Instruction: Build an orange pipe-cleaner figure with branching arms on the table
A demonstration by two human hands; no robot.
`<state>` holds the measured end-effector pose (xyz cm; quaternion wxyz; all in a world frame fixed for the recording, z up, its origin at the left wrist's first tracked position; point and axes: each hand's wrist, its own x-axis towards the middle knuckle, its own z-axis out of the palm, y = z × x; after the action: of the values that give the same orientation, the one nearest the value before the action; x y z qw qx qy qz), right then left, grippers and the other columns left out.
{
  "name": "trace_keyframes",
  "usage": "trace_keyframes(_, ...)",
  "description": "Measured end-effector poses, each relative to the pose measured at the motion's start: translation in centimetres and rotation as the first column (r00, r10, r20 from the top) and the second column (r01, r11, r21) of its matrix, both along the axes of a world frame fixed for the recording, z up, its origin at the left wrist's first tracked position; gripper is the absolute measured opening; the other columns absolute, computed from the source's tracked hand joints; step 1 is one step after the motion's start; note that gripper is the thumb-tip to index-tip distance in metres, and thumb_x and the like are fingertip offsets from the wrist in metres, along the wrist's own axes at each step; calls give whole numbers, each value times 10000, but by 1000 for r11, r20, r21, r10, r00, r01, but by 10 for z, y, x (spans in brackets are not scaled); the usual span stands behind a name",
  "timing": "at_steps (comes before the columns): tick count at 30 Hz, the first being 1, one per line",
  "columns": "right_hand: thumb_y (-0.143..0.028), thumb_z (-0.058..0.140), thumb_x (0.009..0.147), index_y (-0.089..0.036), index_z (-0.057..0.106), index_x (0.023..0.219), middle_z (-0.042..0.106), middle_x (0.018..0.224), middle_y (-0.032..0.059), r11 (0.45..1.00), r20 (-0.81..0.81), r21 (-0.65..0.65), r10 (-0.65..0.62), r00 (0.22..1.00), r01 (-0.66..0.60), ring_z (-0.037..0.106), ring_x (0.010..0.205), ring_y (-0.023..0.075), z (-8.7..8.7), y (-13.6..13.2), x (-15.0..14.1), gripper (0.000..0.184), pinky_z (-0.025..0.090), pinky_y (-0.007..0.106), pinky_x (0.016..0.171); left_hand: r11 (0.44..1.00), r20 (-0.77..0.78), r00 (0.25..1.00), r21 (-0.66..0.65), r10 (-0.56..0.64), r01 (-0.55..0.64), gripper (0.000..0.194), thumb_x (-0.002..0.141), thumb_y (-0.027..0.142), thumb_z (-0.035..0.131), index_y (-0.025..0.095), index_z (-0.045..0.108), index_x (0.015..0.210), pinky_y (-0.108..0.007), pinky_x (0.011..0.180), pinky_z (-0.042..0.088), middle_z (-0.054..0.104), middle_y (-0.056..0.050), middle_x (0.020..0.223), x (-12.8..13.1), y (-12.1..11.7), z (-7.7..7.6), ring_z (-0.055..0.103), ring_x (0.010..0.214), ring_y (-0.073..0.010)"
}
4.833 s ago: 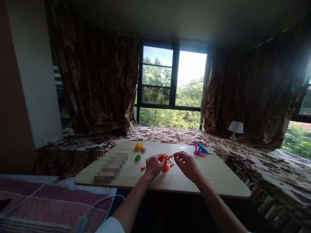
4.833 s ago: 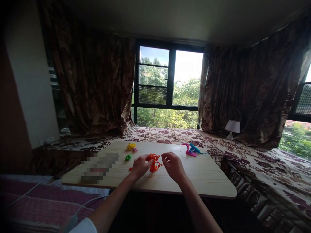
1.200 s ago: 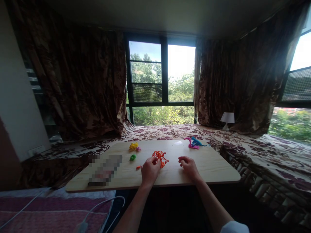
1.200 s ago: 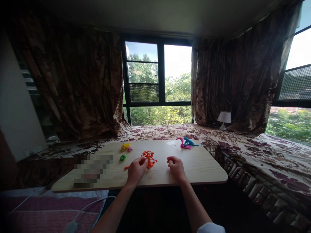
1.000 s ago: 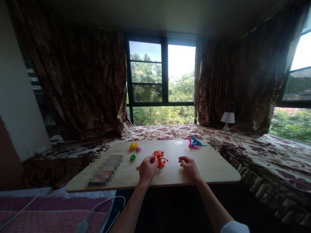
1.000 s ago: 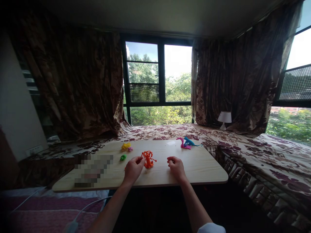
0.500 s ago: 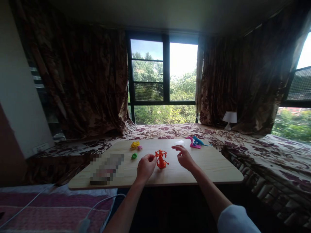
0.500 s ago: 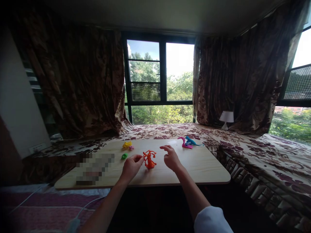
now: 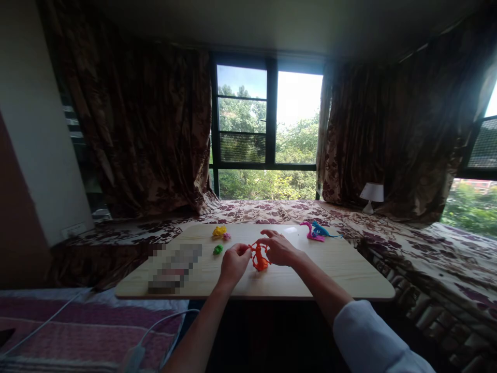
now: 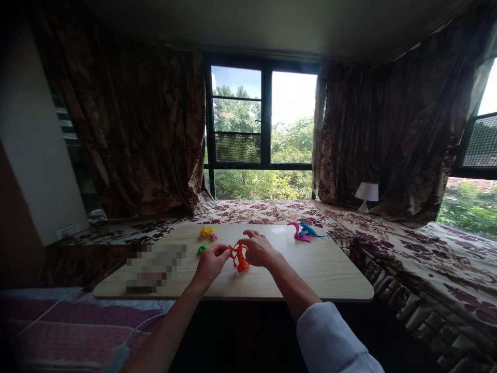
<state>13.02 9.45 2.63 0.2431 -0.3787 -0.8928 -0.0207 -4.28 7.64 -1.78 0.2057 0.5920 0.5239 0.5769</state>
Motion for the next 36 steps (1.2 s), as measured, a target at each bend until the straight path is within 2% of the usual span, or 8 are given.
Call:
trace_keyframes(3,-68,462,680,-270,575,1101,453,1243,48,1000,-7,9,0,1000,1,387,1143,218,-2,0,2,480,339,350,912,995,131,988,-42,-86,92,177,633,298,572,145,615,713,-243,593,468,657,-22,650,4,-2,1,606,625,-143)
trace_keyframes(6,-72,475,681,-268,510,1184,435,1261,62,1000,-20,18,-2,1000,3,381,1146,224,-4,0,2,541,351,354,901,987,206,970,-64,-129,145,183,624,283,581,142,621,734,-248,600,472,657,-22,646,7,-3,-1,606,620,-140)
trace_keyframes(8,-73,488,682,-289,495,1201,409,1288,58,1000,-13,18,9,1000,-9,378,1149,229,-5,1,2,562,353,359,897,986,211,969,-68,-132,149,192,618,279,586,141,626,746,-247,588,468,653,-19,632,8,-3,-2,600,607,-139)
trace_keyframes(11,-91,502,713,-314,569,1114,430,1268,43,999,1,14,30,1000,-30,400,1127,224,-7,3,0,464,358,356,889,986,222,966,-67,-135,153,195,617,278,592,140,627,751,-238,584,462,650,-16,637,8,-3,-2,596,609,-135)
trace_keyframes(21,-218,514,795,-278,623,1023,504,1174,62,998,-42,50,48,998,-46,435,1083,206,-12,5,1,260,392,332,853,983,276,952,-88,-131,161,194,602,298,609,139,620,714,-220,564,438,631,-10,616,14,-5,-1,564,570,-116)
trace_keyframes(24,-235,506,802,-269,627,1015,521,1144,68,998,-40,42,57,998,-55,451,1065,202,-12,6,0,246,398,321,841,981,284,951,-110,-122,158,183,630,286,565,143,625,728,-222,558,433,622,-7,602,12,-7,0,563,569,-119)
trace_keyframes(28,-219,508,796,-258,632,1006,538,1112,71,997,-33,38,75,997,-74,468,1040,197,-11,6,-3,248,400,305,824,972,291,946,-139,-143,189,269,666,380,539,138,632,740,-227,555,431,618,-14,606,8,-8,2,561,575,-124)
trace_keyframes(36,-234,525,795,-257,639,992,562,1052,66,994,-38,35,100,994,-99,483,1007,191,-11,6,-8,229,397,294,805,975,237,964,-154,-121,160,309,573,436,629,128,630,596,-211,497,364,524,27,474,3,-2,4,454,472,-87)
